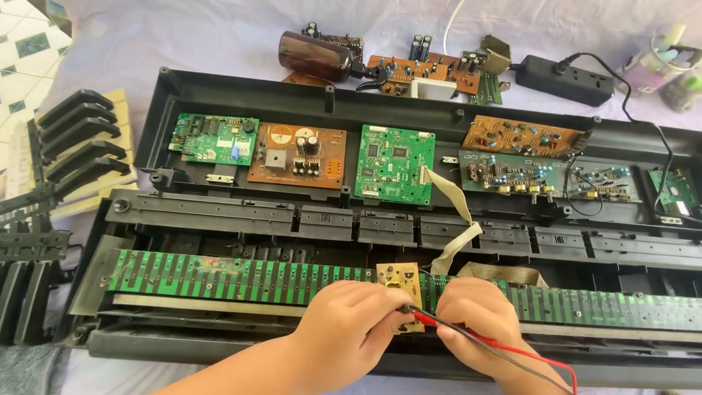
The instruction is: Testing and adjusting a small circuit board from an electronic keyboard using a multimeter and a screwdriver.
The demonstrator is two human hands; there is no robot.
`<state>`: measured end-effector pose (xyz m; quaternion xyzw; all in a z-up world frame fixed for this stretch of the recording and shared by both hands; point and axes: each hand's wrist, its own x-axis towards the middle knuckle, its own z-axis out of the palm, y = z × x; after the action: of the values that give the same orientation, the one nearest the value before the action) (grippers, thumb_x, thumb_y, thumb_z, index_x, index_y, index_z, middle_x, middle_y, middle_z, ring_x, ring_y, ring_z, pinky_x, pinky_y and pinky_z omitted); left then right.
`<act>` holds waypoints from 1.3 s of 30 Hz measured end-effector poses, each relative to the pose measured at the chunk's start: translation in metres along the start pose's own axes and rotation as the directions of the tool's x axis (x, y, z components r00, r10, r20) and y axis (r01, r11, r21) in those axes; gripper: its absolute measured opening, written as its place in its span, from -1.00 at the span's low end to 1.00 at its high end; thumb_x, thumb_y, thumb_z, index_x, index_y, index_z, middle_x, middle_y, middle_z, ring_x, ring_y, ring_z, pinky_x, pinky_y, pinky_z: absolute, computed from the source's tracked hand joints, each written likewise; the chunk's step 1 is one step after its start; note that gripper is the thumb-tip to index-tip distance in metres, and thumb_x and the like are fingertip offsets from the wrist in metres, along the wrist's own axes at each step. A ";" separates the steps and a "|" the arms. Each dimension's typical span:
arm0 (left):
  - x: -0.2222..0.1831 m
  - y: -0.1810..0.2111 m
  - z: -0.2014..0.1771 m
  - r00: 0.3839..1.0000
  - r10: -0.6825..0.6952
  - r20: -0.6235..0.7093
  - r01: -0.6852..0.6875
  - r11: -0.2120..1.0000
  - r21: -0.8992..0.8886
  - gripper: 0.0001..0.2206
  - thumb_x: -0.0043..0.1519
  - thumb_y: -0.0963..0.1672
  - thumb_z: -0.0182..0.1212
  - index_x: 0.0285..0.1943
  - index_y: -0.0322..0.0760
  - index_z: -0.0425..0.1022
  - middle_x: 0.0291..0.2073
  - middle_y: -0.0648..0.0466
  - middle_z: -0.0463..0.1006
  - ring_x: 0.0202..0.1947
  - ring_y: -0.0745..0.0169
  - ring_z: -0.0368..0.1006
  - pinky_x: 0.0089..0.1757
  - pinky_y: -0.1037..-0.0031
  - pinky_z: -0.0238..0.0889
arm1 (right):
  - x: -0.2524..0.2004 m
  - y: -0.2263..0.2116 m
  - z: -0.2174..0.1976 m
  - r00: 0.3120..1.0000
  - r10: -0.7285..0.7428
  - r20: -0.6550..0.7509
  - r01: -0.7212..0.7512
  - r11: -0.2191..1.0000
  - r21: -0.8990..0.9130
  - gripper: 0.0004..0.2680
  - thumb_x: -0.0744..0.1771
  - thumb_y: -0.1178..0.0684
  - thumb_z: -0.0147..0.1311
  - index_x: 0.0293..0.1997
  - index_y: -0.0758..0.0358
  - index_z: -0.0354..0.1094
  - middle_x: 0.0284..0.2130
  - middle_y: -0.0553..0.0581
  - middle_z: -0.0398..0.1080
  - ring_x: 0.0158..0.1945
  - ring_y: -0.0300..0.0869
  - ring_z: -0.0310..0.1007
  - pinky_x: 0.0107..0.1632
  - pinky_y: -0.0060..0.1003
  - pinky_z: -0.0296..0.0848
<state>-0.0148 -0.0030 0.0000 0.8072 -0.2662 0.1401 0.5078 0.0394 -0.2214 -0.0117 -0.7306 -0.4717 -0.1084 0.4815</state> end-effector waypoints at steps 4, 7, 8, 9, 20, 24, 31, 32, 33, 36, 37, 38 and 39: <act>0.001 0.000 -0.001 1.000 0.013 0.000 -0.013 1.000 -0.013 -0.95 0.34 -0.23 0.19 -0.07 -0.32 0.48 -0.54 0.08 0.47 -0.60 0.10 0.31 -0.49 0.36 0.21 | 0.002 -0.002 -0.001 0.999 0.029 0.015 -0.030 0.998 0.050 -0.76 0.40 -0.02 -0.15 -0.47 0.18 0.21 -0.63 0.02 0.28 -0.63 -0.16 0.15 -0.47 -0.30 0.13; 0.001 0.000 -0.001 0.999 0.031 -0.010 -0.031 0.999 0.010 -0.95 0.34 -0.23 0.20 -0.08 -0.30 0.46 -0.52 0.10 0.49 -0.57 0.10 0.37 -0.48 0.36 0.23 | -0.001 0.002 0.001 1.000 -0.024 0.010 0.024 0.999 0.023 -0.74 0.40 -0.04 -0.14 -0.48 0.22 0.16 -0.64 0.06 0.24 -0.64 -0.13 0.11 -0.49 -0.28 0.11; 0.001 0.000 -0.001 0.999 0.043 -0.011 -0.043 0.999 0.016 -0.95 0.32 -0.24 0.19 -0.08 -0.31 0.46 -0.50 0.09 0.50 -0.56 0.09 0.38 -0.47 0.36 0.24 | 0.000 0.000 0.001 0.998 -0.061 0.019 0.061 0.998 0.006 -0.74 0.39 -0.01 -0.12 -0.50 0.24 0.16 -0.66 0.07 0.22 -0.65 -0.14 0.08 -0.51 -0.29 0.09; 0.000 -0.001 -0.001 0.999 0.052 -0.009 -0.052 0.998 0.022 -0.94 0.31 -0.26 0.19 -0.09 -0.31 0.46 -0.48 0.08 0.52 -0.55 0.07 0.39 -0.46 0.35 0.24 | 0.002 -0.002 0.002 0.995 -0.095 0.027 0.095 0.995 -0.007 -0.75 0.38 0.02 -0.10 -0.53 0.25 0.15 -0.68 0.08 0.21 -0.66 -0.15 0.06 -0.52 -0.30 0.06; -0.002 0.000 -0.002 0.996 0.084 -0.008 -0.083 0.993 0.086 -0.96 0.35 -0.23 0.10 -0.09 -0.28 0.44 -0.44 0.07 0.55 -0.48 -0.02 0.46 -0.43 0.31 0.21 | 0.001 -0.007 0.004 0.977 -0.210 0.043 0.213 0.973 -0.087 -0.72 0.40 0.05 -0.20 -0.55 0.28 0.12 -0.65 0.14 0.17 -0.65 -0.10 0.02 -0.52 -0.25 0.14; -0.001 0.001 -0.003 0.996 0.090 -0.025 -0.089 0.995 0.056 -0.97 0.32 -0.25 0.14 -0.12 -0.32 0.44 -0.48 0.08 0.50 -0.52 0.03 0.41 -0.43 0.34 0.21 | 0.000 -0.006 0.007 0.990 -0.106 -0.098 0.111 0.993 0.048 -0.67 0.42 -0.01 -0.26 -0.59 0.25 0.05 -0.70 0.10 0.06 -0.67 -0.11 -0.11 -0.52 -0.25 -0.05; 0.001 0.002 -0.003 0.993 0.120 -0.006 -0.120 0.992 0.030 -0.93 0.33 -0.21 0.25 -0.12 -0.35 0.46 -0.51 0.07 0.49 -0.55 0.05 0.37 -0.42 0.36 0.22 | 0.002 -0.007 0.008 0.981 -0.050 -0.189 0.058 0.998 0.035 -0.65 0.41 0.03 -0.32 -0.67 0.22 -0.03 -0.74 0.07 -0.04 -0.68 -0.15 -0.17 -0.52 -0.28 -0.08; 0.002 0.003 -0.003 0.993 0.115 -0.001 -0.115 0.993 0.018 -0.94 0.33 -0.21 0.24 -0.13 -0.35 0.46 -0.51 0.07 0.49 -0.54 0.05 0.38 -0.42 0.36 0.22 | 0.002 -0.007 0.007 0.987 -0.034 -0.158 0.040 0.999 0.033 -0.66 0.41 0.03 -0.30 -0.64 0.22 -0.01 -0.73 0.06 -0.02 -0.68 -0.15 -0.15 -0.52 -0.28 -0.07; 0.003 0.003 -0.003 0.994 0.113 0.005 -0.113 0.994 0.007 -0.94 0.34 -0.21 0.23 -0.14 -0.34 0.46 -0.51 0.07 0.49 -0.54 0.05 0.38 -0.43 0.36 0.22 | 0.002 -0.007 0.006 0.992 -0.019 -0.129 0.023 0.999 0.029 -0.68 0.41 0.03 -0.28 -0.62 0.22 0.01 -0.72 0.05 0.01 -0.67 -0.14 -0.13 -0.52 -0.28 -0.07; 0.004 0.004 -0.003 0.995 0.094 0.019 -0.094 0.995 0.015 -0.94 0.35 -0.19 0.22 -0.15 -0.31 0.46 -0.49 0.10 0.51 -0.53 0.06 0.39 -0.42 0.36 0.24 | -0.002 -0.004 0.006 0.996 0.043 -0.078 -0.047 0.998 -0.049 -0.68 0.40 0.05 -0.25 -0.63 0.25 -0.01 -0.72 0.07 0.01 -0.66 -0.12 -0.12 -0.52 -0.26 -0.07; 0.004 0.004 -0.003 0.995 0.093 0.023 -0.093 0.996 0.014 -0.94 0.35 -0.19 0.22 -0.15 -0.31 0.46 -0.49 0.10 0.51 -0.53 0.06 0.39 -0.42 0.36 0.24 | -0.003 -0.004 0.008 0.996 0.046 -0.081 -0.050 0.998 -0.048 -0.68 0.40 0.05 -0.25 -0.63 0.25 -0.01 -0.72 0.07 0.01 -0.66 -0.12 -0.12 -0.52 -0.26 -0.07; 0.004 0.005 -0.003 0.995 0.099 0.025 -0.099 0.995 0.014 -0.94 0.35 -0.20 0.21 -0.15 -0.31 0.45 -0.51 0.09 0.49 -0.55 0.06 0.36 -0.43 0.36 0.22 | -0.003 -0.005 0.009 0.993 0.067 -0.095 -0.073 0.996 -0.059 -0.67 0.41 0.04 -0.25 -0.63 0.24 -0.03 -0.72 0.06 0.01 -0.66 -0.13 -0.13 -0.52 -0.27 -0.08; 0.005 0.005 -0.003 0.994 0.111 0.024 -0.111 0.994 0.017 -0.95 0.35 -0.20 0.21 -0.15 -0.31 0.45 -0.52 0.08 0.47 -0.56 0.06 0.34 -0.44 0.36 0.20 | -0.002 -0.005 0.009 0.991 0.083 -0.109 -0.091 0.993 -0.073 -0.66 0.41 0.04 -0.25 -0.63 0.24 -0.06 -0.72 0.06 0.01 -0.66 -0.14 -0.13 -0.52 -0.27 -0.09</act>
<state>-0.0133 -0.0033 0.0071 0.7974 -0.3153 0.1612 0.4887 0.0316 -0.2148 -0.0148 -0.7619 -0.4088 -0.1441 0.4813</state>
